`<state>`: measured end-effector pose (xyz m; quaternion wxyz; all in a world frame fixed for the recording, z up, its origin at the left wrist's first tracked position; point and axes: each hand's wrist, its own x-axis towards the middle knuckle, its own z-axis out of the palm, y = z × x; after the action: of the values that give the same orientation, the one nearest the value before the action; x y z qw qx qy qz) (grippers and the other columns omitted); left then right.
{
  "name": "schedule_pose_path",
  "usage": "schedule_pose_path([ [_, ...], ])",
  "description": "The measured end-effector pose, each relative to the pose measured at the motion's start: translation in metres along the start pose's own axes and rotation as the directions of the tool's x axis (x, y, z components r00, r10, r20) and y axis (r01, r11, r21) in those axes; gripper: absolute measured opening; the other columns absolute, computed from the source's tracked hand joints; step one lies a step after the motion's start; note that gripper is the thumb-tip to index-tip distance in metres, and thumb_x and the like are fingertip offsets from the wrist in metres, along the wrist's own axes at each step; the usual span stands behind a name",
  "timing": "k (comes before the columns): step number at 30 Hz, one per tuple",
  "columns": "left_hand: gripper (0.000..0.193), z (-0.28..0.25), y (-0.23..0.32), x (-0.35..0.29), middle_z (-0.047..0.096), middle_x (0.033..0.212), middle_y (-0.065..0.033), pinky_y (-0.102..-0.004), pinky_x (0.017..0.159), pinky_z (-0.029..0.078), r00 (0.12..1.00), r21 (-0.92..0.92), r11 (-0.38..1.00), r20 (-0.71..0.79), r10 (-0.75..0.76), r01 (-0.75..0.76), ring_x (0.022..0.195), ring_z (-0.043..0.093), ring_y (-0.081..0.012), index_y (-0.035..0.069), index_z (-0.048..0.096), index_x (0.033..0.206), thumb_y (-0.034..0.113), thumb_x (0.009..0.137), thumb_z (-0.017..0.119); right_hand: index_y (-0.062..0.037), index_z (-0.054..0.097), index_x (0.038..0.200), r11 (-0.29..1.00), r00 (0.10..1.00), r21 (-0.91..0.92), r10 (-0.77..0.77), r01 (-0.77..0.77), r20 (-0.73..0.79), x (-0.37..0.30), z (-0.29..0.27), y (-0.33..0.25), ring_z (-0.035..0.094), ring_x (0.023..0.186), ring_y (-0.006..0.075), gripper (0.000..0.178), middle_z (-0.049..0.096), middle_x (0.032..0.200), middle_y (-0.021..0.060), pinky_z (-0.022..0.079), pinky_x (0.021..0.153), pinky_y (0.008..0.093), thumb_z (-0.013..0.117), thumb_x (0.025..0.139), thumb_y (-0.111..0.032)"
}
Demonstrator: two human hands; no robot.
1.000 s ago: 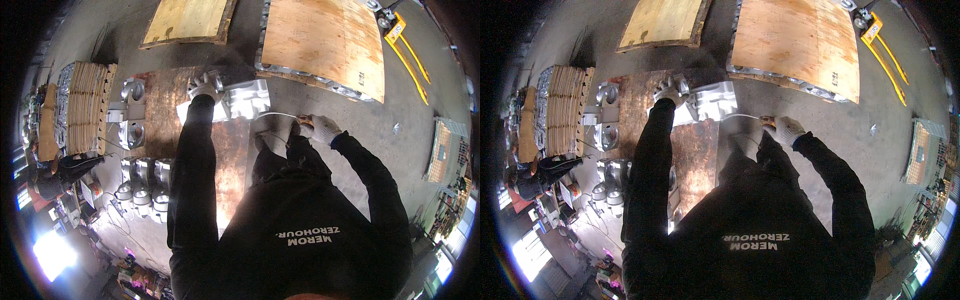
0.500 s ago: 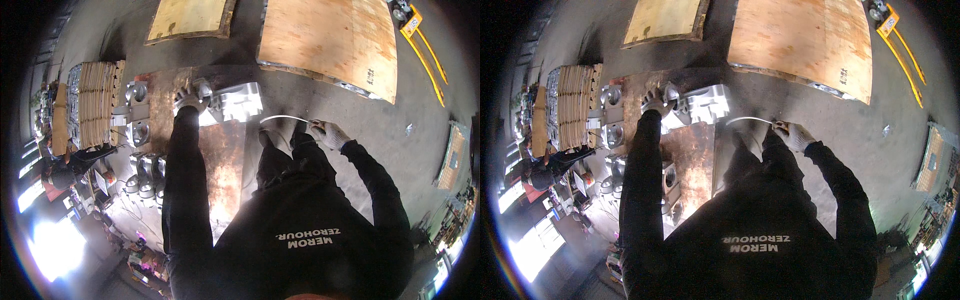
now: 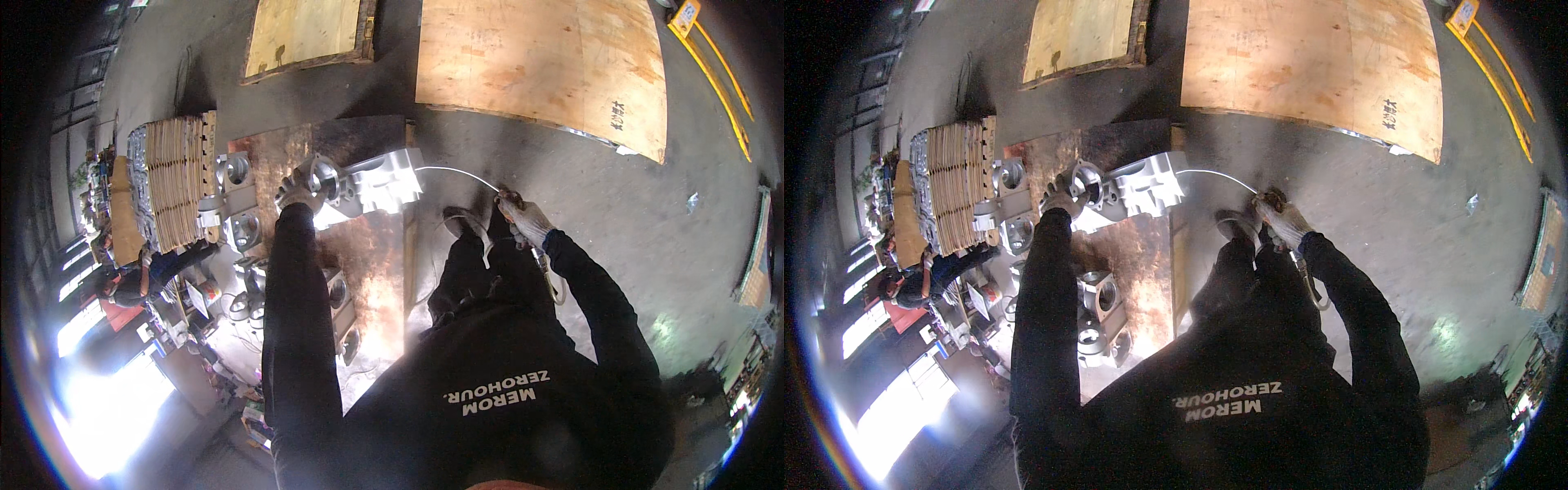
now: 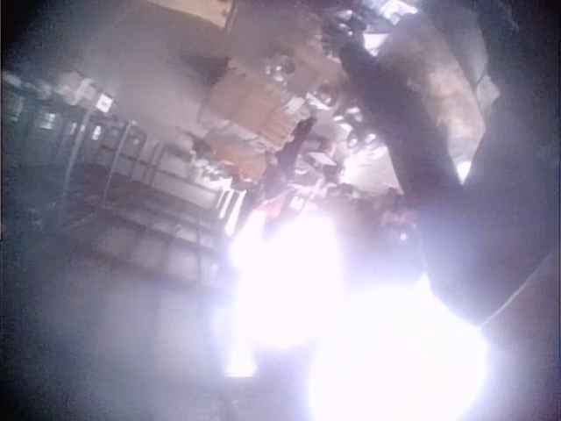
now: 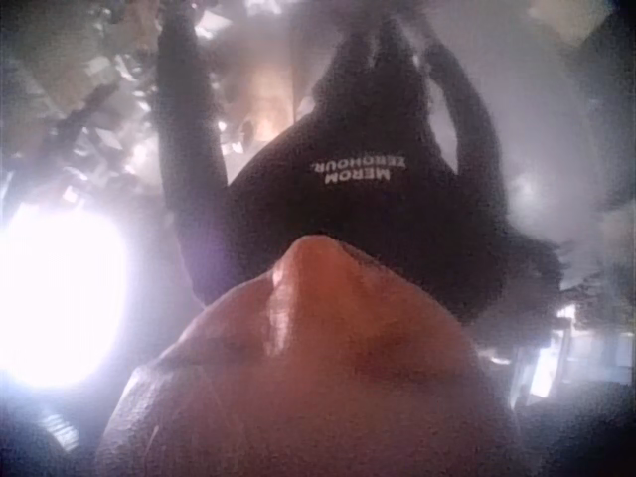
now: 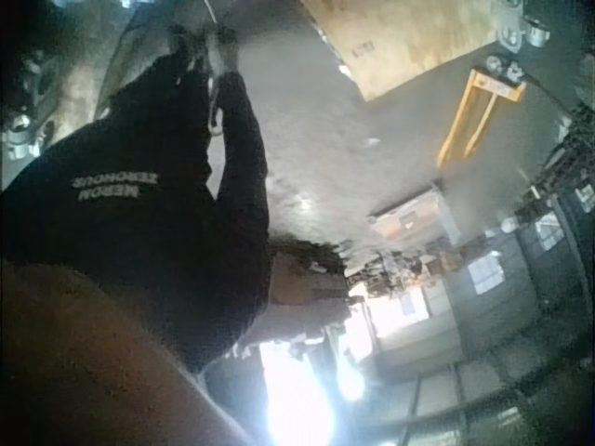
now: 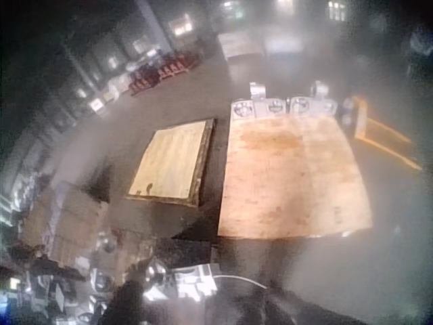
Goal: The person uses a handheld spray tool to clean several metal parts on a workbench. They pick up each part, spray it from multiple angles, and place it back on the table, repeating this process for multiple items.
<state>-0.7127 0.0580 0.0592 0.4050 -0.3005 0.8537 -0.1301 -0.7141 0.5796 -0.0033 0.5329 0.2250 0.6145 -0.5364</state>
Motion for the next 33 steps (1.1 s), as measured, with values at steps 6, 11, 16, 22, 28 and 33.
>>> schedule_pose_path([
  [6, 0.115, -0.005, 0.006, -0.002, 0.005, 0.163, -0.0224, -0.0524, 0.119, 0.019, 0.999, 0.042, 0.999, 0.048, -0.009, 0.007, 0.148, 0.015, -0.0427, 0.01, -0.003, 0.157, 0.079, 0.08, 0.047, -0.0119, 0.053, 0.072, 0.997, 0.994, 0.067, 0.026, -0.033, 0.105, 0.012, 0.0, -0.005, 0.041, 0.041, 0.0104, 0.045, 0.048, 0.054, -0.0013, 0.033, 0.038, 0.0287, 0.06, 0.094, -0.05],
  [11, 0.114, 0.0, 0.001, 0.003, 0.007, 0.162, -0.0225, -0.0524, 0.119, 0.02, 1.0, 0.088, 0.996, 0.022, -0.007, 0.005, 0.149, 0.015, -0.0416, 0.01, -0.002, 0.157, 0.08, 0.081, 0.045, -0.0103, 0.056, 0.071, 0.999, 0.991, -0.026, 0.023, -0.02, 0.133, 0.023, -0.011, -0.01, 0.046, 0.044, 0.0136, 0.045, 0.052, 0.059, 0.0004, 0.037, 0.04, 0.033, 0.062, 0.092, -0.05],
  [16, 0.115, -0.005, 0.001, 0.007, 0.008, 0.162, -0.0233, -0.0497, 0.118, 0.025, 0.992, 0.106, 0.994, 0.127, 0.007, -0.021, 0.147, 0.022, -0.0424, 0.012, -0.003, 0.157, 0.078, 0.08, 0.051, -0.0054, 0.065, 0.093, 0.997, 0.994, -0.061, 0.062, -0.056, 0.094, 0.021, -0.006, -0.005, 0.056, 0.058, 0.0164, 0.044, 0.06, 0.069, 0.0042, 0.045, 0.052, 0.0329, 0.061, 0.092, -0.05],
  [22, 0.116, 0.007, -0.01, 0.018, 0.01, 0.161, -0.0251, -0.0449, 0.116, 0.031, 0.999, 0.053, 0.998, 0.049, 0.018, -0.02, 0.144, 0.03, -0.0388, 0.012, -0.003, 0.157, 0.074, 0.079, 0.057, -0.009, 0.064, 0.097, 0.983, 0.978, -0.065, -0.176, 0.17, -0.115, 0.057, -0.022, 0.043, 0.048, 0.041, 0.0131, 0.035, 0.051, 0.055, 0.0013, 0.036, 0.036, 0.0314, 0.06, 0.095, -0.044],
  [28, 0.117, 0.007, -0.004, 0.024, 0.011, 0.161, -0.0249, -0.0452, 0.115, 0.033, 0.998, 0.083, 0.997, 0.069, -0.009, 0.004, 0.143, 0.032, -0.0395, 0.013, -0.005, 0.156, 0.075, 0.079, 0.056, -0.0032, 0.066, 0.102, 0.998, 0.999, 0.023, -0.053, 0.053, 0.011, 0.105, -0.005, 0.059, 0.053, 0.055, 0.0145, 0.047, 0.057, 0.066, 0.0016, 0.043, 0.046, 0.0322, 0.06, 0.093, -0.049],
  [33, 0.116, 0.011, -0.016, 0.02, 0.013, 0.16, -0.024, -0.0453, 0.114, 0.035, 0.997, 0.094, 0.995, 0.063, -0.033, 0.027, 0.141, 0.035, -0.0406, 0.014, -0.006, 0.156, 0.075, 0.079, 0.056, -0.0078, 0.06, 0.076, 0.997, 0.995, -0.049, 0.068, -0.065, 0.072, 0.092, 0.002, 0.021, 0.051, 0.057, 0.0145, 0.049, 0.056, 0.066, 0.0013, 0.041, 0.053, 0.0335, 0.061, 0.091, -0.054],
])
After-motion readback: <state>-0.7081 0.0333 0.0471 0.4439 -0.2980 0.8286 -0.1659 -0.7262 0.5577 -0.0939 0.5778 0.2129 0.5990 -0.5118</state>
